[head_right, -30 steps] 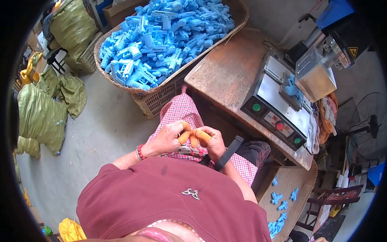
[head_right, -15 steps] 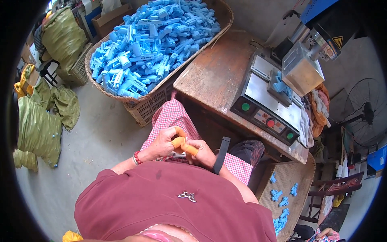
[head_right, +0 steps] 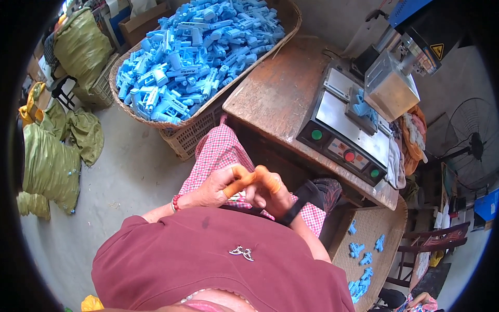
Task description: The person processes blue plastic toy components using a heat-press machine, taking parts from a storage basket, placing them into the machine, and then collecting the processed parts in a collection tray.
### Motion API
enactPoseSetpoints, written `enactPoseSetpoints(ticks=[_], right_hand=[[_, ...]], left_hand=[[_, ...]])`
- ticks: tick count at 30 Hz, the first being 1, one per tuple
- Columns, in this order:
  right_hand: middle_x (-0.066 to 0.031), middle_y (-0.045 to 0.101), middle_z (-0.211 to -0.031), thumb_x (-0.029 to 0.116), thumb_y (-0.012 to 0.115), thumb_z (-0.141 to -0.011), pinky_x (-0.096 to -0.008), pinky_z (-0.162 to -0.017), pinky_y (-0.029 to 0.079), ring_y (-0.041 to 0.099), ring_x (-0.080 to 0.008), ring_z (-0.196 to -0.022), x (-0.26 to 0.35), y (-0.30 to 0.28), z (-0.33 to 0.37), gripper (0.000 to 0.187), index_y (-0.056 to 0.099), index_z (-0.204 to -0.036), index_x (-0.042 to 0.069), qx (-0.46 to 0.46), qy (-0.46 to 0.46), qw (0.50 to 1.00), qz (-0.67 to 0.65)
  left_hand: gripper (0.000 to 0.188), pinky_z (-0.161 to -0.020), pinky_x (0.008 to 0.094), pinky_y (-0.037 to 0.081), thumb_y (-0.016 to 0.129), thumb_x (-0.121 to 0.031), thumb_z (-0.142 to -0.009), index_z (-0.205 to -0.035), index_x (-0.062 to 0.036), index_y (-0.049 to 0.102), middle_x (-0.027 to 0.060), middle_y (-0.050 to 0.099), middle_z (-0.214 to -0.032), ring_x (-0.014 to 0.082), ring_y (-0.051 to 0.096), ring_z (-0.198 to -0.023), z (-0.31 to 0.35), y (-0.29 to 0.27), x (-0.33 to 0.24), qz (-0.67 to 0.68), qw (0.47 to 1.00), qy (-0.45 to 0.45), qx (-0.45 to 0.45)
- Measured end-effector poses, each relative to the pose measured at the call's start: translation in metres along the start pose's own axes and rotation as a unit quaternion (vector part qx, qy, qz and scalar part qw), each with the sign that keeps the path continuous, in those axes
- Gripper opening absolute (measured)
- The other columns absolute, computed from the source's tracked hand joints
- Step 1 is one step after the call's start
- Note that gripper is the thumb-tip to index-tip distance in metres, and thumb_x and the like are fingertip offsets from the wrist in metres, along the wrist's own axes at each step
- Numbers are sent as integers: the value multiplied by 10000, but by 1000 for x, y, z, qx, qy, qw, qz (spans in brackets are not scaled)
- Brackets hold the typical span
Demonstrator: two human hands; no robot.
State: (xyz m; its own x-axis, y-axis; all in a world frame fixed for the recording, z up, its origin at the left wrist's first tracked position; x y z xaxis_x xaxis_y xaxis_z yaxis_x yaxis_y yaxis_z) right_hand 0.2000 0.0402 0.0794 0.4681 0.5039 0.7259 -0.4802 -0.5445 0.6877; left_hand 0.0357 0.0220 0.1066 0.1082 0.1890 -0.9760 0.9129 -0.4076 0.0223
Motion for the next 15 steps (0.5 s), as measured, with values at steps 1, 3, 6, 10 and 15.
enactPoseSetpoints(ticks=[1, 3, 6, 10, 15], right_hand=[[-66, 675, -760, 527, 379, -1003, -209, -434, 346, 417, -55, -447, -10, -3, -6, 595, 619, -1198, 19, 56, -22, 993, -104], [-86, 674, -965, 551, 310, -1008, -216, -423, 368, 435, -58, -453, -13, 8, -5, 576, 407, -1433, 174, 81, 51, 956, -278], [-87, 643, -849, 559, 262, -1011, -216, -375, 374, 401, -63, -384, -37, 29, -4, 566, 254, -1515, 302, 111, 155, 883, -430], [46, 383, -405, 544, 281, -1018, -213, -309, 294, 336, -64, -297, -23, 26, 1, 462, 614, -1046, 226, 200, 114, 930, -288], [33, 384, -452, 457, 332, -1034, -213, -347, 273, 279, -61, -316, -14, -1, -14, 436, 608, -1000, 122, -56, 82, 976, -194]], left_hand=[[142, -727, 349, 492, 578, -104, -929, -1009, 13, 570, 123, 599, -844, 258, 615, -791, -1, 1, -3, -75, 995, 61, -21], [141, -723, 356, 490, 571, -92, -912, -1019, -1, 572, 121, 601, -875, 247, 611, -820, 3, -7, 20, -158, 985, 63, -25], [183, -723, 363, 477, 558, -111, -841, -1007, -33, 566, 120, 593, -901, 240, 587, -848, -6, -6, 62, -153, 988, 13, 1], [134, -698, 331, 493, 537, -113, -945, -969, 12, 578, 129, 589, -869, 234, 614, -800, -19, 0, 23, -105, 991, 72, 37], [144, -726, 357, 494, 556, -86, -930, -1032, 10, 591, 149, 619, -910, 271, 630, -833, -7, -9, 27, -183, 982, 18, -30]])
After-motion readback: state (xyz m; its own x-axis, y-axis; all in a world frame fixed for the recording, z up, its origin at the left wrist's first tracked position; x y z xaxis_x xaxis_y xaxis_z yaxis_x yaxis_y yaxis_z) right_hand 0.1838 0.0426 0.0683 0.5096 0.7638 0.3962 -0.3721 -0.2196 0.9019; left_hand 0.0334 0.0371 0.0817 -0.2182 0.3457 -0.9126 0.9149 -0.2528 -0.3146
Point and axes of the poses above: each hand's wrist, its own z-axis away from the middle knuckle, its own y-axis out of the palm, x = y × z, the point moved 3 cm from there along -z, towards the middle knuckle
